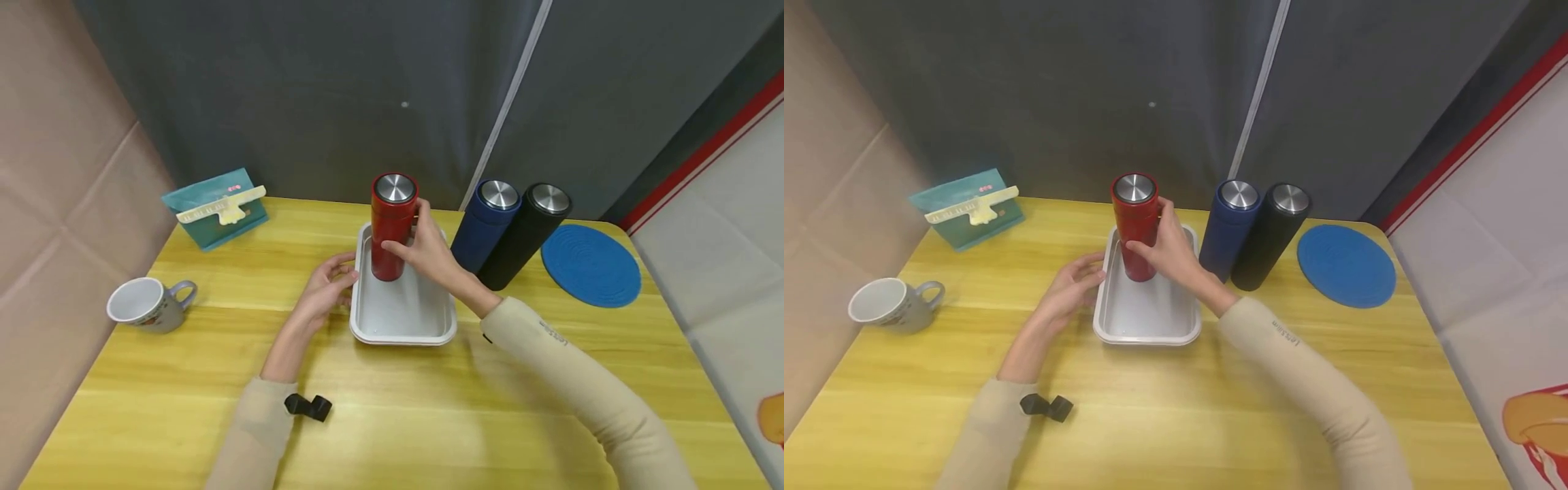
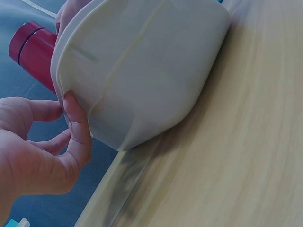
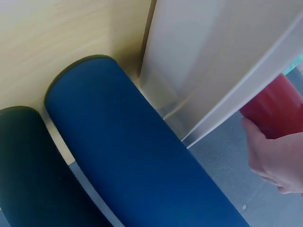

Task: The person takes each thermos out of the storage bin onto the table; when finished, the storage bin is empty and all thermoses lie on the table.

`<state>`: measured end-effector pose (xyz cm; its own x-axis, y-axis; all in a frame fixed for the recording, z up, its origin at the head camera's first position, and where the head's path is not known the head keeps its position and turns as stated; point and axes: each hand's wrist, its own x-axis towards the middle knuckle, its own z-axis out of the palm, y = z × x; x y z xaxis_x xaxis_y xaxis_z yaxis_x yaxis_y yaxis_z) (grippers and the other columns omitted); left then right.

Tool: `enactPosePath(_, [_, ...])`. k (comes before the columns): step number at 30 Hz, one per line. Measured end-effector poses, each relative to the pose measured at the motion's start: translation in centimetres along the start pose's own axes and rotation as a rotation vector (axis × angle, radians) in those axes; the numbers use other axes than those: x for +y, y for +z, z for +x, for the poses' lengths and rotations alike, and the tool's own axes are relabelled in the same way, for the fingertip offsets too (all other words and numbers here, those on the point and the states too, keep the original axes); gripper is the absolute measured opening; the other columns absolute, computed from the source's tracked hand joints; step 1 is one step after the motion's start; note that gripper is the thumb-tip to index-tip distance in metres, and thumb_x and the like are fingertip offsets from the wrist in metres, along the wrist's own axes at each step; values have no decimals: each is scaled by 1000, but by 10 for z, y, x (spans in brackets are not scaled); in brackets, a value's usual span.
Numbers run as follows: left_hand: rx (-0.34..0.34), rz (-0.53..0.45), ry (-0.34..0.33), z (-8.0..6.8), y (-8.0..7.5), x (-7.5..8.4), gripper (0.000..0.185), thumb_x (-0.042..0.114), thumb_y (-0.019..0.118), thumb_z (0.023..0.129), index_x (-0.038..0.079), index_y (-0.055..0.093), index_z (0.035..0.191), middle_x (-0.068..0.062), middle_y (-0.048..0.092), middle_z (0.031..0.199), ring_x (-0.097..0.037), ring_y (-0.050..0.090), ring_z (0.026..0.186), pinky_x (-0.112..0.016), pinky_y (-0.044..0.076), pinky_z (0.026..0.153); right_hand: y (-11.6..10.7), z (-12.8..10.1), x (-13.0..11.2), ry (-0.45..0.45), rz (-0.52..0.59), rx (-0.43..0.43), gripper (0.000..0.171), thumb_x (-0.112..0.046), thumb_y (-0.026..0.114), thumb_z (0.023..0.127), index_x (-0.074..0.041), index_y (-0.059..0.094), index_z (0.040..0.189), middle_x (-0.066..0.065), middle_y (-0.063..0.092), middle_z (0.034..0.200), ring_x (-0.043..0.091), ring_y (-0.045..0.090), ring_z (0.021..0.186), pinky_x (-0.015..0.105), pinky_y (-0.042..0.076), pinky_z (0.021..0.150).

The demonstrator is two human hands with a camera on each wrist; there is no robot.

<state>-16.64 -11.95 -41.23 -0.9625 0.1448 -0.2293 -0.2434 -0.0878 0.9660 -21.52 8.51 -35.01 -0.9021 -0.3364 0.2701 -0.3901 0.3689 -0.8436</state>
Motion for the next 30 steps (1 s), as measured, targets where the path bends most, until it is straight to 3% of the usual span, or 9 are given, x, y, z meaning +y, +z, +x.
enactPosePath(10, [13,-21,4,-1,0,-2,45,5,56,96,4,45,140,-15,51,113,-17,56,84,-29,53,61,-2,-13,-5,47,10,-59,76,-7,76,83,-2,28,141,15,47,133,25,49,120,40,47,98])
enactPosePath(19, [17,-28,-7,-1,-1,-3,46,4,56,96,5,45,141,-14,51,113,-18,55,85,-29,53,61,-12,-24,-13,3,0,-34,74,-9,79,81,-3,35,139,13,53,128,24,53,115,37,50,95])
enactPosePath(30, [8,-37,2,0,0,0,47,3,57,96,3,44,141,-11,50,110,-15,54,81,-27,53,60,-32,-39,-27,-26,85,13,74,-6,82,76,-4,40,137,10,55,126,21,55,113,32,52,91])
